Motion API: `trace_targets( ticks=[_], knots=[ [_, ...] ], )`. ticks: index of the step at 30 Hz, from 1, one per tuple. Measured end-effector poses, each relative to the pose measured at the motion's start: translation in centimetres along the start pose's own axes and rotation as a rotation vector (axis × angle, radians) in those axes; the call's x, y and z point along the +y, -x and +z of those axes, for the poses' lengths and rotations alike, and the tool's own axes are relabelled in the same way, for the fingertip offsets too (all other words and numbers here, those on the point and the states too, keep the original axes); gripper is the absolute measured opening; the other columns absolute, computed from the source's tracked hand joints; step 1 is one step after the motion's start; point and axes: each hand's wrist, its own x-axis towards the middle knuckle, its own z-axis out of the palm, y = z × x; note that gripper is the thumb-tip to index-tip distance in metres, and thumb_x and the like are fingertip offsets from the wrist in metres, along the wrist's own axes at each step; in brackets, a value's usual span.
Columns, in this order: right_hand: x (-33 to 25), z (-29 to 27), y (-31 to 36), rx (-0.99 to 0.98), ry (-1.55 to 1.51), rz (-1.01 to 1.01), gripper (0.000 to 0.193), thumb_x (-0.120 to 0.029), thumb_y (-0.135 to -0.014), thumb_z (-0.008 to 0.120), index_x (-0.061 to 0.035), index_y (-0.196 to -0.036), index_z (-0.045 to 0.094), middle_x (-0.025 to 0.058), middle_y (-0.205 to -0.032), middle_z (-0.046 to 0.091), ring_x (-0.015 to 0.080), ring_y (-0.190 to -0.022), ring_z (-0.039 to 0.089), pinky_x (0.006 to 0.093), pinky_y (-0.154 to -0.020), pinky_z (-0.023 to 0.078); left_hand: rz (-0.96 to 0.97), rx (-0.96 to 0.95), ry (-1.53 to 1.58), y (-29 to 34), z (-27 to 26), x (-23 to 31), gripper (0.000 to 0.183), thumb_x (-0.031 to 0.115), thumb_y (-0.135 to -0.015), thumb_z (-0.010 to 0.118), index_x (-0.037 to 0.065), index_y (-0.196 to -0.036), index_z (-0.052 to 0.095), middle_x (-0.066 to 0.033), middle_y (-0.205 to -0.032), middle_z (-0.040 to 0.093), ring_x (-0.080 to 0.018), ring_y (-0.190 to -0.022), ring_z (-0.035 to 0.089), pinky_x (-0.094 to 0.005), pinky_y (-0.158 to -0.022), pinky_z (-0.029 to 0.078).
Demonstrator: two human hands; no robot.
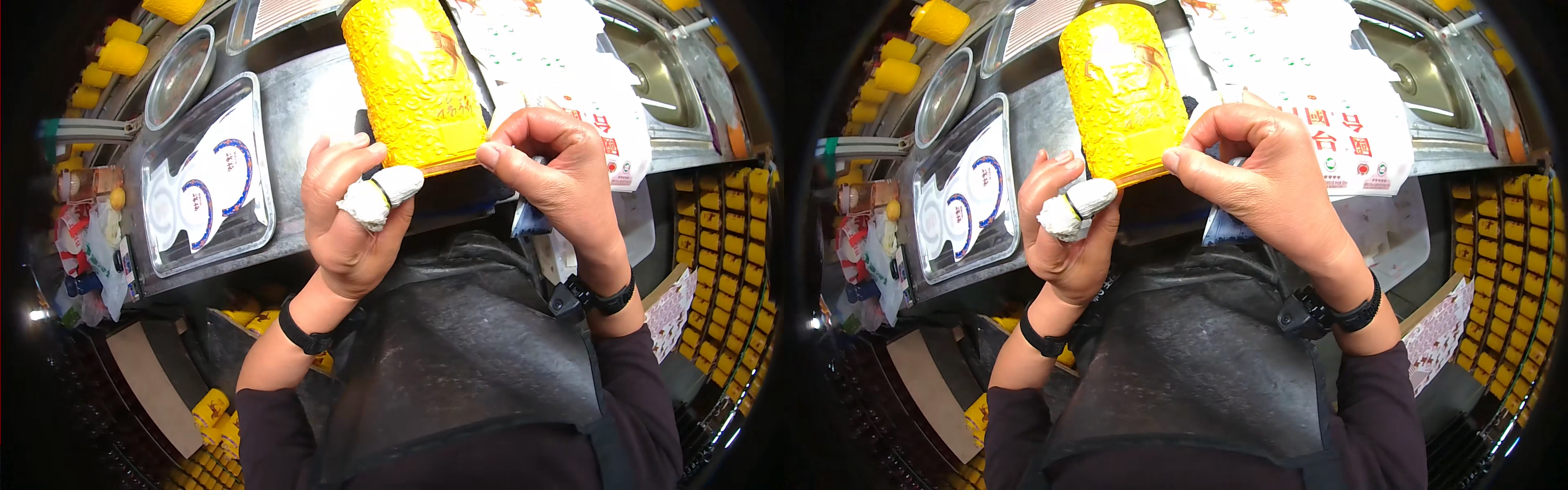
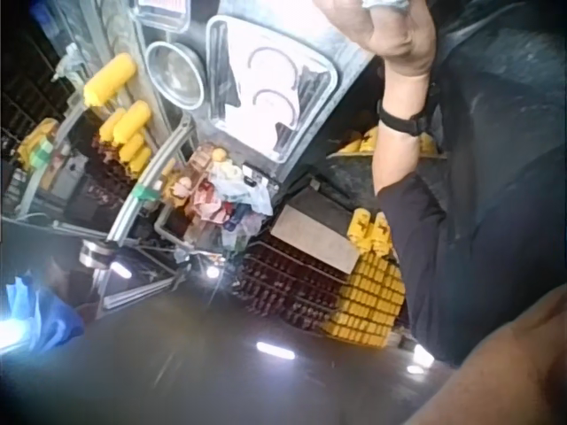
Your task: Manually applying adhesive labels and decorative stickers to yellow liquor bottles in a factory setting.
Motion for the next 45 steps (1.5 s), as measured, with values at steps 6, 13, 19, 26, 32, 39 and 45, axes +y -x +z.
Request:
trace_targets(
  ticks=[6,13,19,26,32,39,45],
  knots=[
    [0.8,0.3,0.2,0.044,-0.045,0.063,0.016,-0.014,-0.079,0.076,-0.0009,-0.075,0.067,0.0004,-0.073,0.057,0.007,-0.065,0.047,0.0229,-0.057,0.038,0.153,-0.018,-0.034,-1.2,0.4,0.1,0.047,0.003,-0.063,0.084,0.01,-0.104,0.062,-0.01,-0.11,0.062,-0.0321,-0.101,0.061,-0.0536,-0.098,0.043],
    [0.6,0.3,0.4,0.049,0.019,0.022,0.016,-0.014,-0.078,0.076,-0.0012,-0.075,0.066,0.001,-0.073,0.057,0.0075,-0.065,0.047,0.023,-0.057,0.039,0.244,0.002,-0.009,-3.4,2.2,0.9,0.04,0.003,-0.056,0.084,0.007,-0.087,0.059,-0.01,-0.104,0.063,-0.0325,-0.097,0.06,-0.0504,-0.092,0.048],
    [0.8,0.4,0.3,0.038,0.041,-0.027,0.017,-0.014,-0.078,0.076,-0.0016,-0.074,0.065,0.0004,-0.072,0.054,0.0077,-0.063,0.045,0.0234,-0.057,0.038,0.13,0.1,0.034,-1.3,1.7,0.2,0.042,0.002,-0.059,0.086,0.007,-0.091,0.059,-0.0096,-0.1,0.064,-0.031,-0.097,0.06,-0.0416,-0.084,0.05],
    [1.0,1.7,1.9,0.093,-0.072,0.079,0.014,-0.004,-0.081,0.07,-0.0003,-0.087,0.059,-0.0011,-0.087,0.058,-0.001,-0.063,0.046,0.0157,-0.056,0.036,-0.185,0.103,0.156,0.8,0.7,-0.1,0.039,0.0,-0.067,0.083,0.004,-0.099,0.061,-0.0108,-0.108,0.064,-0.0272,-0.099,0.062,-0.0416,-0.094,0.048],
    [0.9,4.1,0.7,0.234,0.387,-0.358,0.043,-0.018,-0.071,0.08,-0.004,-0.098,0.05,0.0028,-0.094,0.048,0.0087,-0.071,0.044,0.0208,-0.056,0.039,-0.224,0.109,0.162,1.0,0.6,0.2,0.033,0.0,-0.069,0.081,0.004,-0.098,0.064,-0.01,-0.105,0.065,-0.0264,-0.099,0.063,-0.0442,-0.097,0.046],
    [0.8,4.4,0.7,0.214,0.303,-0.296,0.038,-0.014,-0.074,0.077,-0.0033,-0.099,0.05,0.0033,-0.096,0.047,0.0067,-0.069,0.042,0.0196,-0.055,0.038,-0.108,0.119,0.091,1.0,0.9,-0.1,0.038,-0.003,-0.068,0.078,0.006,-0.103,0.064,-0.0089,-0.109,0.064,-0.0283,-0.102,0.063,-0.0451,-0.097,0.044],
    [1.1,3.9,0.8,0.181,0.03,-0.207,0.026,-0.01,-0.077,0.071,-0.0016,-0.093,0.053,0.0063,-0.089,0.054,0.018,-0.078,0.046,0.0273,-0.059,0.044,-0.024,0.106,0.09,0.8,1.1,-0.3,0.04,-0.004,-0.067,0.074,0.008,-0.103,0.063,-0.0088,-0.112,0.063,-0.0293,-0.104,0.062,-0.0469,-0.101,0.04]
  ],
)
